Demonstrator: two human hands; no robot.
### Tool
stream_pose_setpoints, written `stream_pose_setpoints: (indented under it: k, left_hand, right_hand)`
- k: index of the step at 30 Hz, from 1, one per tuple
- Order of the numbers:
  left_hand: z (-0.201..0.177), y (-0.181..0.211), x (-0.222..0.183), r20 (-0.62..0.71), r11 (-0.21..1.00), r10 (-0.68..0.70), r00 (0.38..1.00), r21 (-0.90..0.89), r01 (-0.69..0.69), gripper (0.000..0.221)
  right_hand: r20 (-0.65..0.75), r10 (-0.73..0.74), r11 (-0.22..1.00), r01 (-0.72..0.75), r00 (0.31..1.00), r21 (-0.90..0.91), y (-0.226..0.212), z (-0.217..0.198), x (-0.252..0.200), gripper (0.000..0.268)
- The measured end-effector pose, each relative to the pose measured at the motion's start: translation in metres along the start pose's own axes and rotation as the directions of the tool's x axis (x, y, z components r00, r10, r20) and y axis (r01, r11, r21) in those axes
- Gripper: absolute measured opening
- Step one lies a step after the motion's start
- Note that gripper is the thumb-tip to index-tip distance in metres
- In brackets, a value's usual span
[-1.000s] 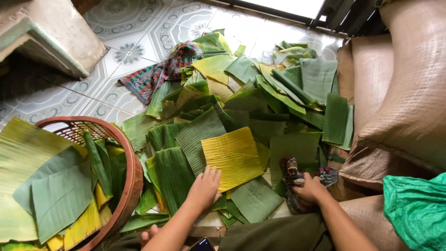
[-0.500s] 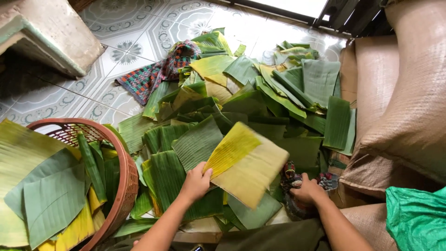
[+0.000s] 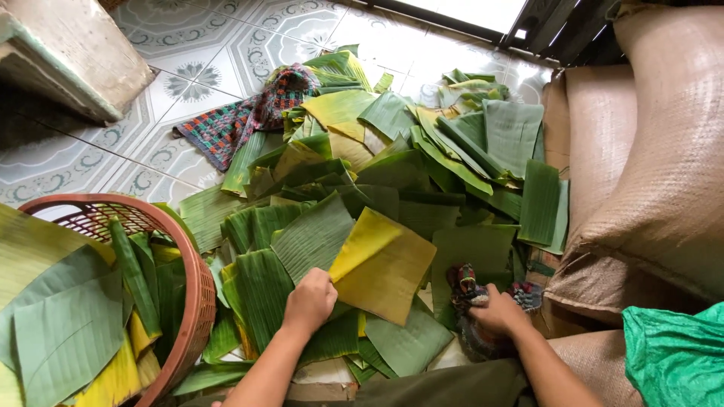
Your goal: Cleaning banana leaves with a cloth and sorting them into a basket
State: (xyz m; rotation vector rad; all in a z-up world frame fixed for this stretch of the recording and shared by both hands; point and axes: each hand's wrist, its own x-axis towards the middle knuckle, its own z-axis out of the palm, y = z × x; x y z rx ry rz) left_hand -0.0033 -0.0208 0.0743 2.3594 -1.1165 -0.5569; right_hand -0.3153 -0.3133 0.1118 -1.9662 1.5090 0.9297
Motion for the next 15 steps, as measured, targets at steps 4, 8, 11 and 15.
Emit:
stream_pose_setpoints:
  k: [4, 8, 11, 15]
  left_hand:
    - [-0.045, 0.019, -0.010, 0.191, 0.629, -0.492, 0.850, -0.596, 0.498, 0.025]
    - [-0.014, -0.015, -0.004, 0.329, 0.723, -0.518, 0.789, -0.324, 0.610, 0.027]
    - [0.026, -0.048, 0.000, 0.288, 0.819, -0.497, 0.818, -0.154, 0.552, 0.025]
    - [-0.023, -0.013, -0.001, 0.384, 0.714, -0.515, 0.766, -0.302, 0.631, 0.031]
  right_hand:
    - [-0.315, 0.149, 0.926, -0.021, 0.937, 0.376, -0.048, -0.047, -0.041, 0.075]
    - [-0.755, -0.277, 0.867, 0.494, 0.594, 0.071, -0.165, -0.003, -0.106, 0.040]
    - [-0.430, -0.758, 0.641, 0.682, 0.490, -0.352, -0.220, 0.061, -0.098, 0.036]
    - [-0.533, -0.015, 0.959, 0.162, 0.846, 0.231, -0.261, 0.017, -0.006, 0.044]
